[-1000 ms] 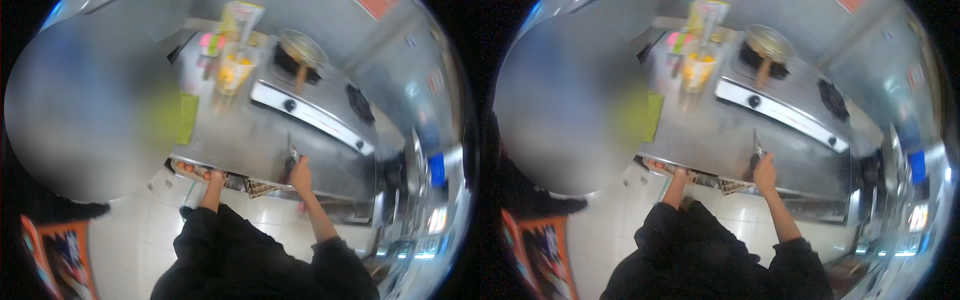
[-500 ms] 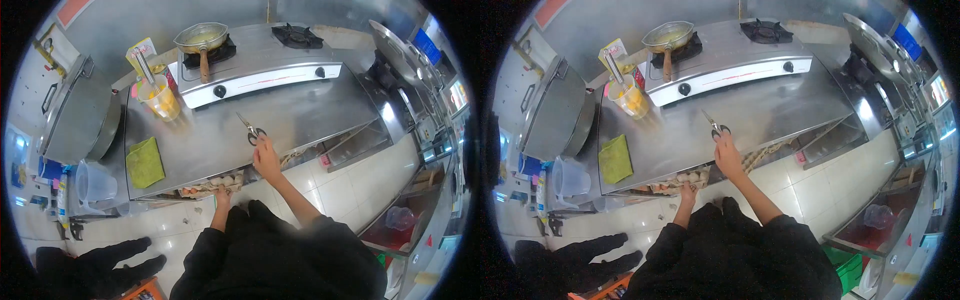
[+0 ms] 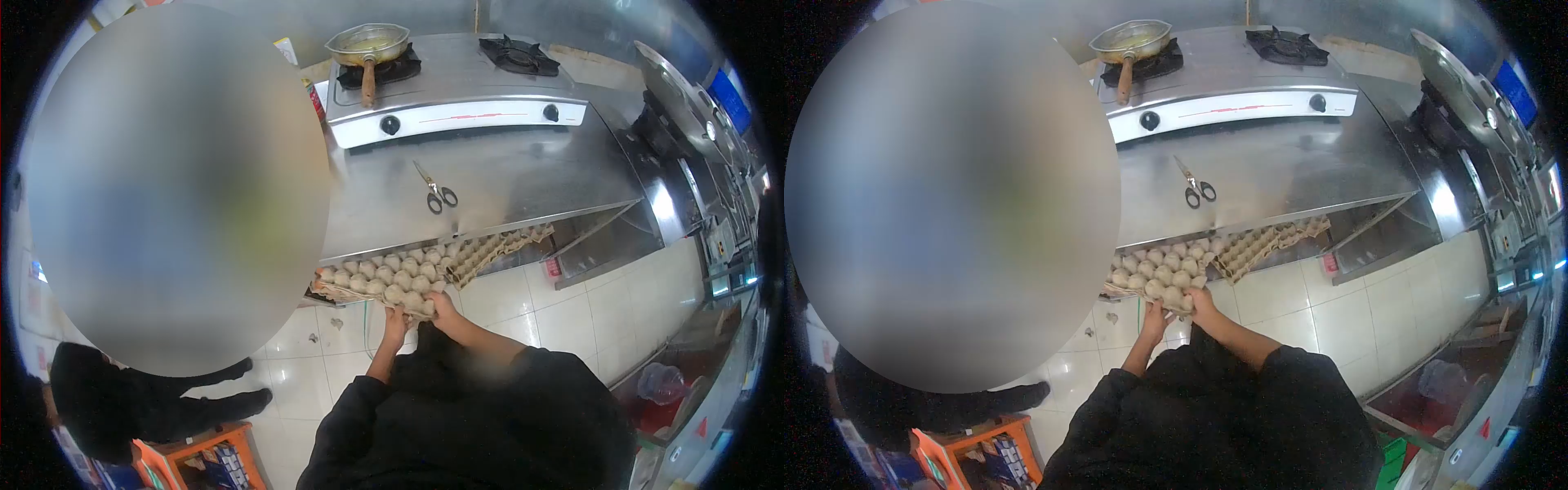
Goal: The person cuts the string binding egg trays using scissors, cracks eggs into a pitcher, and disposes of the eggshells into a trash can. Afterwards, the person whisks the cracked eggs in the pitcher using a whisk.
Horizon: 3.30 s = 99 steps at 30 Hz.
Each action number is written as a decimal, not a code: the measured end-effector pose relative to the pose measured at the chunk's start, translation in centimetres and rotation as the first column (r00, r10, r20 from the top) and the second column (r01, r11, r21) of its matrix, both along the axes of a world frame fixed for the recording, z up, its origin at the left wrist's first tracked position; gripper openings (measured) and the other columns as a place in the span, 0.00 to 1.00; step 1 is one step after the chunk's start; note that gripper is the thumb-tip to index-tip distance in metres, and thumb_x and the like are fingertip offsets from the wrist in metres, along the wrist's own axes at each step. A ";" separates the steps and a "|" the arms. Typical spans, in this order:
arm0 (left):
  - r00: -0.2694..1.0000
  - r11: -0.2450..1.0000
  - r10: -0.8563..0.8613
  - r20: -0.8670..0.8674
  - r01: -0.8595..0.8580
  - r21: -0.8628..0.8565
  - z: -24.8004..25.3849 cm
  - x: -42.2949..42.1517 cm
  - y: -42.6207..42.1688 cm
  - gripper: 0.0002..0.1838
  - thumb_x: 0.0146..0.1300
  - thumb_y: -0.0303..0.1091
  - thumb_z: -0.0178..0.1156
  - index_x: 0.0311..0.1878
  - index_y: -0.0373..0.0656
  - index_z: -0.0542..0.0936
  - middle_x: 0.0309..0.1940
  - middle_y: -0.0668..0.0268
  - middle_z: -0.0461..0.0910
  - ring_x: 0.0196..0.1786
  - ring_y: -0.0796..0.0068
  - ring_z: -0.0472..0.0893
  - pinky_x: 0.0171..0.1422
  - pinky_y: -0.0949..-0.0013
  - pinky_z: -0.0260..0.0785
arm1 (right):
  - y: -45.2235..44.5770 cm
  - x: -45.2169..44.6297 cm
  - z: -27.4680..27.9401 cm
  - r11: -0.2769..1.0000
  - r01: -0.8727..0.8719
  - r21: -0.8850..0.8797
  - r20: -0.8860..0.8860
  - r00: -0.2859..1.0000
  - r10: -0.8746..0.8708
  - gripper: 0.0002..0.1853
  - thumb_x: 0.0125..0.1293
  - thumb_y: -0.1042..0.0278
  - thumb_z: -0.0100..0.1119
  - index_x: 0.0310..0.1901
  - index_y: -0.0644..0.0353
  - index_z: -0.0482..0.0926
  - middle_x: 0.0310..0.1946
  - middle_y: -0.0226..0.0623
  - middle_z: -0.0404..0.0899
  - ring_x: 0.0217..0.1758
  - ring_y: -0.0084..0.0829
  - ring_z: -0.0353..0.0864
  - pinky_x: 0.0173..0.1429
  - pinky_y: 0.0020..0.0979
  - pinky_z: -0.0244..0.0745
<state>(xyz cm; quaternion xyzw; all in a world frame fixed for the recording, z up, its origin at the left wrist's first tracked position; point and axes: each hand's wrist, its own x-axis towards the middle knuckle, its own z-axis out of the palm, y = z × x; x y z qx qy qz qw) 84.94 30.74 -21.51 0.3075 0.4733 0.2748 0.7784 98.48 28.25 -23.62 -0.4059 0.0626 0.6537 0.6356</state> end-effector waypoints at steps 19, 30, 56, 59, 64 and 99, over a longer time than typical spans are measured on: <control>0.881 0.897 0.333 -0.336 -0.405 -0.174 -5.8 -13.1 -36.8 0.27 0.62 0.56 0.44 0.60 0.52 0.63 0.58 0.64 0.68 0.58 0.67 0.70 0.59 0.57 0.59 | -19.7 18.2 -7.2 0.900 0.089 -0.428 0.334 0.940 0.066 0.12 0.53 0.75 0.44 0.40 0.67 0.71 0.36 0.47 0.72 0.42 0.45 0.75 0.44 0.46 0.74; 0.862 0.844 0.449 -0.236 -0.496 -0.204 -13.9 -8.8 -47.5 0.27 0.63 0.52 0.44 0.60 0.45 0.64 0.58 0.59 0.68 0.57 0.61 0.70 0.58 0.55 0.61 | -9.0 28.8 -1.0 0.923 -0.143 -0.356 0.443 0.844 0.302 0.08 0.56 0.71 0.47 0.36 0.63 0.73 0.29 0.41 0.73 0.30 0.39 0.74 0.34 0.41 0.73; 0.292 0.748 0.640 -0.711 -0.447 0.490 7.7 -13.9 -18.9 0.23 0.56 0.45 0.52 0.49 0.37 0.71 0.40 0.52 0.78 0.47 0.58 0.77 0.50 0.60 0.68 | -23.6 -1.0 31.2 -0.466 -0.850 0.245 0.969 0.232 0.085 0.14 0.63 0.55 0.51 0.35 0.58 0.67 0.29 0.39 0.68 0.33 0.45 0.74 0.35 0.40 0.69; 0.159 0.859 0.486 -0.859 -0.266 0.437 10.8 -17.1 -21.8 0.24 0.54 0.44 0.52 0.50 0.38 0.72 0.45 0.48 0.76 0.51 0.51 0.75 0.55 0.57 0.66 | -24.7 -3.8 31.7 -0.600 -0.752 0.273 0.959 0.260 0.111 0.11 0.64 0.59 0.50 0.36 0.58 0.67 0.29 0.40 0.68 0.34 0.46 0.74 0.34 0.41 0.68; 0.093 0.981 -0.106 -0.990 -0.153 -0.119 10.0 -28.3 -27.8 0.28 0.55 0.48 0.55 0.56 0.42 0.71 0.53 0.52 0.73 0.58 0.55 0.70 0.58 0.59 0.64 | -29.0 -5.4 38.9 -0.798 -0.298 0.523 0.851 0.224 0.475 0.08 0.63 0.69 0.47 0.31 0.66 0.65 0.26 0.47 0.68 0.32 0.48 0.70 0.36 0.37 0.66; 0.709 0.936 0.315 -0.630 -0.342 0.084 -14.7 -40.9 -48.1 0.20 0.54 0.37 0.54 0.50 0.41 0.74 0.45 0.56 0.79 0.47 0.63 0.77 0.53 0.63 0.67 | -34.0 -50.6 26.2 -0.966 0.100 0.236 0.946 -0.251 0.205 0.18 0.62 0.53 0.52 0.32 0.64 0.75 0.26 0.44 0.77 0.30 0.39 0.76 0.36 0.39 0.68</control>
